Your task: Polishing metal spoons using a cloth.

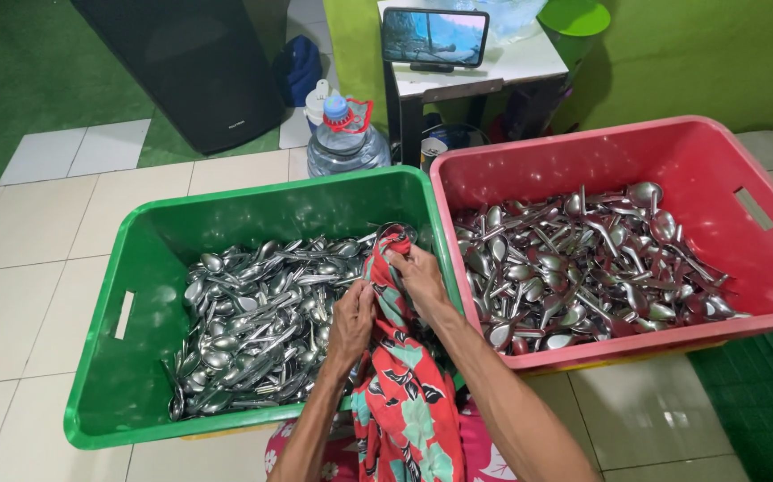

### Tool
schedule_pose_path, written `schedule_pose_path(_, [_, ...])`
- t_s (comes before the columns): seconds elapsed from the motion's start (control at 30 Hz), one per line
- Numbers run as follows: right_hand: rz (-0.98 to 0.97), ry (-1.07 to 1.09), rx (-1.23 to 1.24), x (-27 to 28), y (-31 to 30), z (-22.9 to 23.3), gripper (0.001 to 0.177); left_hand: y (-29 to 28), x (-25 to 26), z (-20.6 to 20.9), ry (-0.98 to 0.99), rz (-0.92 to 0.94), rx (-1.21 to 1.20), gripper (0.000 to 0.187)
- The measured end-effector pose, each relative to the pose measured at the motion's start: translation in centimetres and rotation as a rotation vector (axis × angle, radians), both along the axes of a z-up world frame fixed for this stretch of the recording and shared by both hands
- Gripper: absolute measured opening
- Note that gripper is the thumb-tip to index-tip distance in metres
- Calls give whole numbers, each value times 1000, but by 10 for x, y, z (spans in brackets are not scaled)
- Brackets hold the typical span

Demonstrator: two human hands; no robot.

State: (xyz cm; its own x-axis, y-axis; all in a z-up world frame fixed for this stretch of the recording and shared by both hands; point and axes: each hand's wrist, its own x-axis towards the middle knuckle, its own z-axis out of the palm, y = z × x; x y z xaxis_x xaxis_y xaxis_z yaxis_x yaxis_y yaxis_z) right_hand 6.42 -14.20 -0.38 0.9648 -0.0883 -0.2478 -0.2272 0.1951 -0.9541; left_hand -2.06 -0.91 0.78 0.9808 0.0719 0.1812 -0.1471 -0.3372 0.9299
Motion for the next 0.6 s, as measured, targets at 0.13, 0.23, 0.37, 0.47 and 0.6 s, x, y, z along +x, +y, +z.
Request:
schedule_pose_path(0.13, [-6,40,-202,0,-6,-5,18,-1,-2,-9,9,-50,4,33])
schedule_pose_path(0.23, [-59,-13,-311,4,-11,-10,14,-7,-3,-5,12,-70,-24,34])
schedule_pose_path(0.37, [-130,-144,-387,-5,-8,19,23,-11,-3,-2,46,-99,-132,35])
schedule_pose_path(0.47, [-172,-205,-434,11,-16,-17,23,-15,-10,11,24,-104,-109,32])
schedule_pose_path(0.6, [-225,-232,-470,-4,-13,15,29,-16,-7,-1,43,-126,-154,28])
